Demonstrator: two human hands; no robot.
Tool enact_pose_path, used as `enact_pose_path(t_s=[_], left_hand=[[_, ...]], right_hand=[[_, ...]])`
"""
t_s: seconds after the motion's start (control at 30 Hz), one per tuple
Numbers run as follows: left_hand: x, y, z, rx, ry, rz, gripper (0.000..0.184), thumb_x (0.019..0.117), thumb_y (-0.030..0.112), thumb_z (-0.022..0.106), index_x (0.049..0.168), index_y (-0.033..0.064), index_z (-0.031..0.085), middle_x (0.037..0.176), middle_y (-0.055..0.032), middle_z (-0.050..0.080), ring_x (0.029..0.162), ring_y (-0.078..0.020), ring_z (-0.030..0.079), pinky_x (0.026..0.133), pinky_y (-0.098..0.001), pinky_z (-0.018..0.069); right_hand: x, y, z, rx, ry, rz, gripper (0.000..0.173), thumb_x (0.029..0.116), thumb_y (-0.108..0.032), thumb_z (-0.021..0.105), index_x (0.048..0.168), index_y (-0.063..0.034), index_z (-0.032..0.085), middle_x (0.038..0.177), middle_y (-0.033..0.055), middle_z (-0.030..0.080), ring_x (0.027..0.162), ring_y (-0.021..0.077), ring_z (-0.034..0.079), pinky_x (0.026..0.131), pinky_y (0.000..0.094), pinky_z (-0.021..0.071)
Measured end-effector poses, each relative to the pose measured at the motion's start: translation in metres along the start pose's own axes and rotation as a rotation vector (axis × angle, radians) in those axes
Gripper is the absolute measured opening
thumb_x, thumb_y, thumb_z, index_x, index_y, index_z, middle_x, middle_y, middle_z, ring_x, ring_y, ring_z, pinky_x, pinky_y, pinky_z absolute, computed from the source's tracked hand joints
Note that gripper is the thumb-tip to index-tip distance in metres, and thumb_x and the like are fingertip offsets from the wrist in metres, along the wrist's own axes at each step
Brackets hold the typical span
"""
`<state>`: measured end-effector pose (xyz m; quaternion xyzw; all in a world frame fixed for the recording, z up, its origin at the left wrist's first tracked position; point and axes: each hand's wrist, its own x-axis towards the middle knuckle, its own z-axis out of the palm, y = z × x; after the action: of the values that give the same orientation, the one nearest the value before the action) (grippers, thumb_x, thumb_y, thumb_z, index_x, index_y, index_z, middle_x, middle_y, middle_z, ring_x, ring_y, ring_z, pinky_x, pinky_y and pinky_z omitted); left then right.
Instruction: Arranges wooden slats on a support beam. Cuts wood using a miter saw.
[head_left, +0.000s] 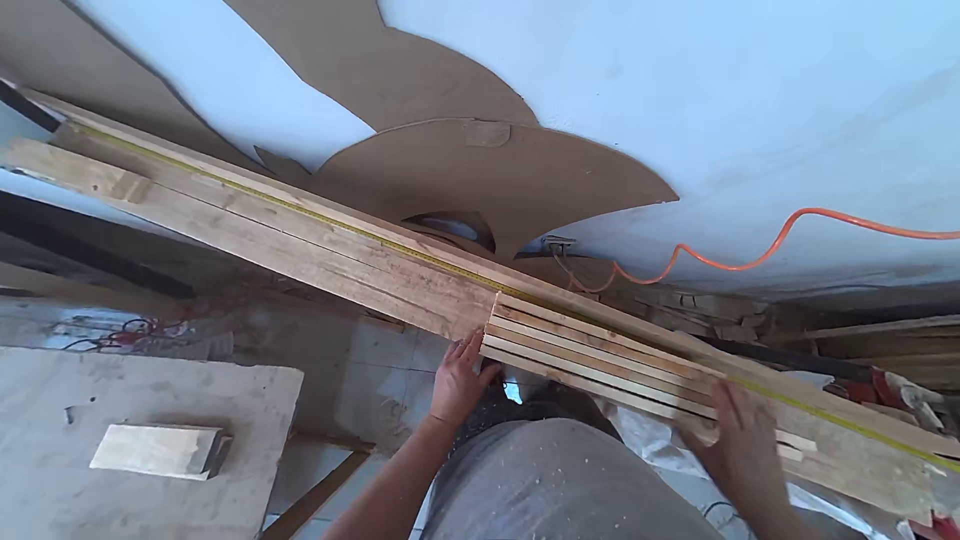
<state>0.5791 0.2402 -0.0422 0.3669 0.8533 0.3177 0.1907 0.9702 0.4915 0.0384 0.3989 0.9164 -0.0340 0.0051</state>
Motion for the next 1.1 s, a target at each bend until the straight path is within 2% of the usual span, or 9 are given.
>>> enact_pose_path(t_s=[0.1, 0.17, 0.3, 0.4, 0.53, 0.67, 0.77, 0.97, 1.1], left_hand=[[0.009, 0.000, 0.002, -0.005, -0.042, -0.016, 0.076, 0.0857, 0.035, 0.083, 0.150, 0.0070, 0.054, 0.142, -0.0104, 0.063, 0.133, -0.0266, 0.059, 0.113, -0.0450, 0.0476], [0.018, -0.004, 0.001, 0.004, -0.103, 0.003, 0.080, 0.0858, 0.036, 0.083, 0.153, 0.0089, 0.050, 0.147, -0.0089, 0.060, 0.134, -0.0248, 0.058, 0.112, -0.0436, 0.0476], [0.035, -0.006, -0.011, 0.001, -0.255, -0.002, 0.091, 0.0842, 0.037, 0.085, 0.160, 0.0156, 0.039, 0.155, -0.0044, 0.052, 0.132, -0.0225, 0.059, 0.109, -0.0434, 0.0500], [0.045, -0.008, -0.015, -0.008, -0.316, 0.003, 0.096, 0.0829, 0.039, 0.086, 0.162, 0.0212, 0.036, 0.159, 0.0010, 0.048, 0.135, -0.0190, 0.056, 0.110, -0.0426, 0.0493], [0.042, -0.015, -0.009, -0.026, -0.266, 0.059, 0.092, 0.0833, 0.041, 0.085, 0.161, 0.0216, 0.039, 0.158, 0.0034, 0.050, 0.130, -0.0185, 0.059, 0.107, -0.0418, 0.0512], [0.037, -0.020, -0.002, -0.030, -0.220, 0.127, 0.095, 0.0845, 0.042, 0.084, 0.163, 0.0189, 0.035, 0.159, 0.0018, 0.048, 0.125, -0.0203, 0.061, 0.103, -0.0404, 0.0523], [0.037, -0.023, 0.002, 0.009, -0.202, 0.171, 0.093, 0.0871, 0.043, 0.081, 0.163, 0.0173, 0.034, 0.158, 0.0021, 0.049, 0.126, -0.0199, 0.060, 0.104, -0.0382, 0.0511], [0.036, -0.018, -0.002, 0.025, -0.261, 0.153, 0.093, 0.0893, 0.039, 0.079, 0.164, 0.0153, 0.029, 0.163, 0.0006, 0.043, 0.134, -0.0214, 0.055, 0.108, -0.0390, 0.0483], [0.035, -0.022, 0.002, 0.048, -0.238, 0.199, 0.091, 0.0910, 0.039, 0.077, 0.164, 0.0127, 0.030, 0.164, -0.0006, 0.041, 0.136, -0.0205, 0.054, 0.110, -0.0374, 0.0466]], right_hand=[[0.031, -0.074, -0.007, 0.155, 0.006, -0.177, 0.091, 0.0793, -0.056, 0.079, 0.149, -0.0052, 0.051, 0.151, 0.0215, 0.052, 0.140, 0.0396, 0.050, 0.113, 0.0591, 0.0435], [0.057, -0.106, 0.001, 0.177, -0.015, -0.236, 0.087, 0.0862, -0.065, 0.069, 0.150, -0.0090, 0.052, 0.152, 0.0159, 0.052, 0.141, 0.0333, 0.050, 0.114, 0.0538, 0.0450], [0.098, -0.141, 0.013, 0.103, -0.028, -0.260, 0.071, 0.0972, -0.061, 0.055, 0.153, -0.0175, 0.050, 0.151, 0.0084, 0.054, 0.137, 0.0282, 0.053, 0.111, 0.0563, 0.0434], [0.116, -0.144, 0.018, 0.062, 0.016, -0.261, 0.065, 0.0983, -0.050, 0.059, 0.152, -0.0155, 0.051, 0.143, 0.0110, 0.060, 0.131, 0.0321, 0.057, 0.111, 0.0569, 0.0437], [0.127, -0.139, 0.026, 0.162, -0.001, -0.300, 0.040, 0.0968, -0.032, 0.066, 0.134, -0.0182, 0.069, 0.127, 0.0110, 0.064, 0.120, 0.0319, 0.060, 0.099, 0.0487, 0.0539], [0.124, -0.136, 0.034, 0.262, -0.070, -0.303, 0.042, 0.1029, -0.035, 0.055, 0.136, -0.0117, 0.064, 0.136, 0.0110, 0.064, 0.130, 0.0304, 0.059, 0.109, 0.0510, 0.0498], [0.123, -0.136, 0.045, 0.185, 0.017, -0.366, 0.046, 0.1043, -0.035, 0.049, 0.140, -0.0090, 0.061, 0.137, 0.0109, 0.065, 0.124, 0.0313, 0.063, 0.105, 0.0539, 0.0503], [0.121, -0.134, 0.043, 0.068, 0.028, -0.484, 0.073, 0.1022, -0.063, 0.043, 0.152, -0.0103, 0.051, 0.142, 0.0172, 0.061, 0.121, 0.0344, 0.064, 0.100, 0.0557, 0.0510], [0.128, -0.136, 0.038, 0.117, -0.004, -0.450, 0.056, 0.1075, -0.050, 0.040, 0.148, -0.0144, 0.057, 0.135, 0.0128, 0.066, 0.121, 0.0320, 0.064, 0.101, 0.0545, 0.0519]])
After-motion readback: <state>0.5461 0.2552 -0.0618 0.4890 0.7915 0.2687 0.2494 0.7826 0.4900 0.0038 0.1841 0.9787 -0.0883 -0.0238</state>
